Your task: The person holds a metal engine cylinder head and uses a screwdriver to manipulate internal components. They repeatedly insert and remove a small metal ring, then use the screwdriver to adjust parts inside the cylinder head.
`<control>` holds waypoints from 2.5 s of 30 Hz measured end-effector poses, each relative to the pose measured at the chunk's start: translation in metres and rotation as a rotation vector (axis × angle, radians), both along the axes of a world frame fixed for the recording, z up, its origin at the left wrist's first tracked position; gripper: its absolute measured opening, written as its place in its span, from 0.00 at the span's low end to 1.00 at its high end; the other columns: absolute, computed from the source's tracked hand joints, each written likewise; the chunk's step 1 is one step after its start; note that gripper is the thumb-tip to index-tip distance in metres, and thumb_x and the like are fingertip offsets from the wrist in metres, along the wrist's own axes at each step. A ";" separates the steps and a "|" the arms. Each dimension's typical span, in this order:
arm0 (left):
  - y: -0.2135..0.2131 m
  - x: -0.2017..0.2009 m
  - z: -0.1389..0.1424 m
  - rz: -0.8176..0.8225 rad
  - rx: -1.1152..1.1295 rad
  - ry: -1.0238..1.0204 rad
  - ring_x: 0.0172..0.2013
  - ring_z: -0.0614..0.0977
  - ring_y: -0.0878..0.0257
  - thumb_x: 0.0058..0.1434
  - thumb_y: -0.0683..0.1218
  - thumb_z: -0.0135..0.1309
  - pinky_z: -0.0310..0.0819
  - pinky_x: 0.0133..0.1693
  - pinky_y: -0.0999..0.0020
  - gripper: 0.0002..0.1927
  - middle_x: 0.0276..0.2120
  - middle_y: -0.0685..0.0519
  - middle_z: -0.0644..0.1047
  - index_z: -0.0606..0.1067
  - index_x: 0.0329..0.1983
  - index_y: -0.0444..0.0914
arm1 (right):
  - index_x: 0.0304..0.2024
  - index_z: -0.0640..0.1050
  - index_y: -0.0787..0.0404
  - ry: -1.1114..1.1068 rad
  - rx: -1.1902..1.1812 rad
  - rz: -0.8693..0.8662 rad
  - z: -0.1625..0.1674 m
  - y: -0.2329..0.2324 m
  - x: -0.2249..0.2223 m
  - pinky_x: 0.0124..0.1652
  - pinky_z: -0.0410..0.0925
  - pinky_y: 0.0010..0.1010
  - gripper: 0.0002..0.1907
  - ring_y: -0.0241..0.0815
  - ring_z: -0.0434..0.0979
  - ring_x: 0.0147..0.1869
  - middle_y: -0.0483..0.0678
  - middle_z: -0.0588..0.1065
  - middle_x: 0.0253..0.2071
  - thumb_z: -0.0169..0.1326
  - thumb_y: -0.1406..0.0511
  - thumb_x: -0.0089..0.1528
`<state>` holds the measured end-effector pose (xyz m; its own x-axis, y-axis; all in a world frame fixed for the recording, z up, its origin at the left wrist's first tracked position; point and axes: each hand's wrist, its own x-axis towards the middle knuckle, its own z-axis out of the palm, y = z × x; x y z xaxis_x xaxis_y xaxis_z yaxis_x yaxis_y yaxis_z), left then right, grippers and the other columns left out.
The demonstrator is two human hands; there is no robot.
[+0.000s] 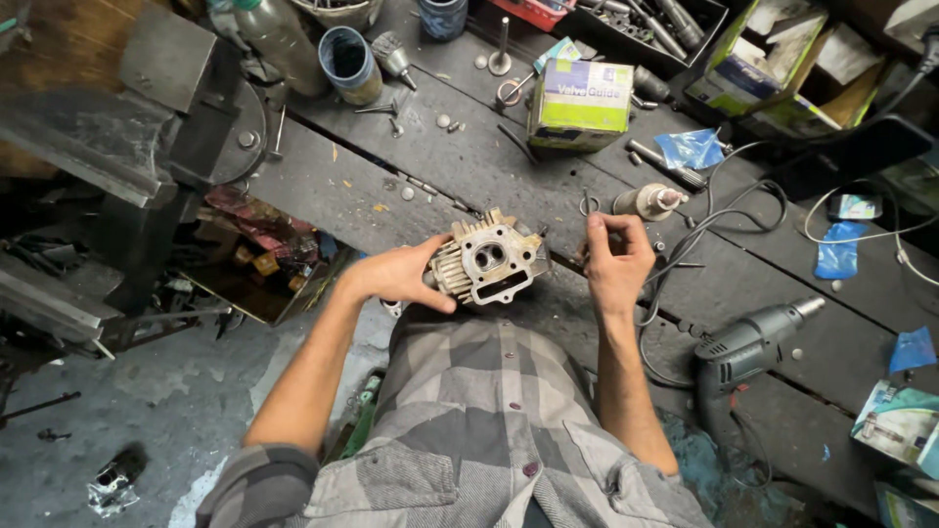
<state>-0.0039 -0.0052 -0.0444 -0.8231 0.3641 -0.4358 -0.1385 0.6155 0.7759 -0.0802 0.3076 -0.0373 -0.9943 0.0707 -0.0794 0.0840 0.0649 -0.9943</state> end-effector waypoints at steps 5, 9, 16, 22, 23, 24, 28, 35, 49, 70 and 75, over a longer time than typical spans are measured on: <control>0.006 -0.008 0.017 0.115 0.257 -0.166 0.46 0.84 0.44 0.52 0.64 0.67 0.77 0.46 0.56 0.47 0.46 0.40 0.81 0.64 0.70 0.39 | 0.40 0.76 0.62 0.052 -0.051 0.085 0.010 -0.009 -0.001 0.23 0.60 0.19 0.06 0.26 0.71 0.24 0.41 0.74 0.25 0.59 0.67 0.68; -0.007 -0.012 0.069 -0.051 -0.245 0.037 0.41 0.83 0.47 0.51 0.66 0.68 0.75 0.44 0.56 0.47 0.39 0.42 0.81 0.66 0.71 0.48 | 0.40 0.75 0.63 0.086 -0.098 0.054 0.016 -0.006 0.005 0.24 0.61 0.19 0.06 0.27 0.72 0.25 0.42 0.75 0.26 0.58 0.67 0.69; -0.034 -0.072 0.092 -0.302 -0.485 0.810 0.46 0.81 0.49 0.26 0.55 0.70 0.72 0.50 0.49 0.48 0.39 0.51 0.82 0.76 0.59 0.44 | 0.41 0.77 0.63 0.040 0.136 0.246 0.023 -0.003 0.000 0.30 0.65 0.20 0.05 0.29 0.74 0.33 0.43 0.74 0.32 0.61 0.68 0.66; 0.005 -0.054 0.039 0.472 0.065 0.737 0.60 0.78 0.54 0.69 0.47 0.60 0.71 0.64 0.55 0.13 0.56 0.52 0.80 0.80 0.55 0.41 | 0.38 0.80 0.64 0.175 0.392 0.569 0.036 -0.021 0.004 0.34 0.69 0.26 0.09 0.35 0.75 0.34 0.44 0.76 0.36 0.66 0.66 0.60; 0.015 -0.043 0.033 0.480 0.147 0.681 0.63 0.77 0.53 0.68 0.46 0.59 0.69 0.66 0.55 0.14 0.57 0.52 0.80 0.79 0.55 0.40 | 0.38 0.80 0.64 0.186 0.419 0.613 0.038 -0.022 0.008 0.34 0.69 0.27 0.10 0.36 0.76 0.35 0.45 0.76 0.35 0.67 0.66 0.59; 0.026 -0.032 0.029 0.488 0.228 0.626 0.66 0.75 0.52 0.68 0.45 0.58 0.66 0.67 0.54 0.14 0.58 0.51 0.79 0.79 0.56 0.40 | 0.38 0.80 0.64 0.199 0.445 0.657 0.039 -0.021 0.011 0.34 0.69 0.29 0.10 0.37 0.77 0.35 0.46 0.76 0.34 0.68 0.66 0.58; 0.056 -0.006 0.021 0.561 0.354 0.604 0.72 0.64 0.44 0.65 0.41 0.57 0.57 0.70 0.53 0.14 0.64 0.45 0.74 0.80 0.54 0.37 | 0.37 0.82 0.61 0.202 0.436 0.748 0.041 -0.015 0.020 0.38 0.73 0.30 0.08 0.39 0.81 0.39 0.46 0.79 0.36 0.67 0.66 0.58; 0.065 -0.014 0.015 0.715 0.353 0.588 0.72 0.69 0.44 0.60 0.36 0.55 0.62 0.70 0.55 0.09 0.60 0.45 0.78 0.82 0.43 0.35 | 0.37 0.82 0.63 0.156 0.389 0.826 0.039 -0.015 0.003 0.39 0.74 0.30 0.09 0.40 0.83 0.39 0.46 0.80 0.35 0.67 0.66 0.58; 0.065 -0.019 0.012 0.734 0.338 0.628 0.69 0.72 0.45 0.57 0.33 0.55 0.66 0.68 0.58 0.10 0.58 0.44 0.80 0.82 0.40 0.35 | 0.34 0.84 0.61 0.194 0.442 0.992 0.045 -0.025 -0.024 0.38 0.72 0.31 0.09 0.40 0.82 0.37 0.47 0.81 0.33 0.68 0.63 0.55; 0.065 -0.019 0.012 0.724 0.338 0.635 0.68 0.74 0.44 0.56 0.34 0.55 0.66 0.68 0.56 0.10 0.55 0.44 0.81 0.82 0.40 0.35 | 0.38 0.86 0.55 -0.037 0.600 0.833 0.040 -0.024 -0.036 0.35 0.72 0.30 0.14 0.35 0.81 0.32 0.45 0.83 0.32 0.67 0.55 0.56; 0.066 -0.018 0.013 0.728 0.328 0.633 0.68 0.74 0.43 0.57 0.34 0.55 0.67 0.68 0.56 0.10 0.55 0.44 0.81 0.82 0.40 0.35 | 0.35 0.87 0.55 -0.029 0.590 0.949 0.044 -0.026 -0.036 0.34 0.72 0.30 0.15 0.35 0.80 0.30 0.46 0.83 0.29 0.69 0.54 0.54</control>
<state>-0.0216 0.0607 -0.0314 -0.9373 -0.2935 0.1880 0.1001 0.2898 0.9518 -0.1165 0.2815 0.0064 -0.6633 -0.6819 -0.3083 -0.2275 0.5763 -0.7849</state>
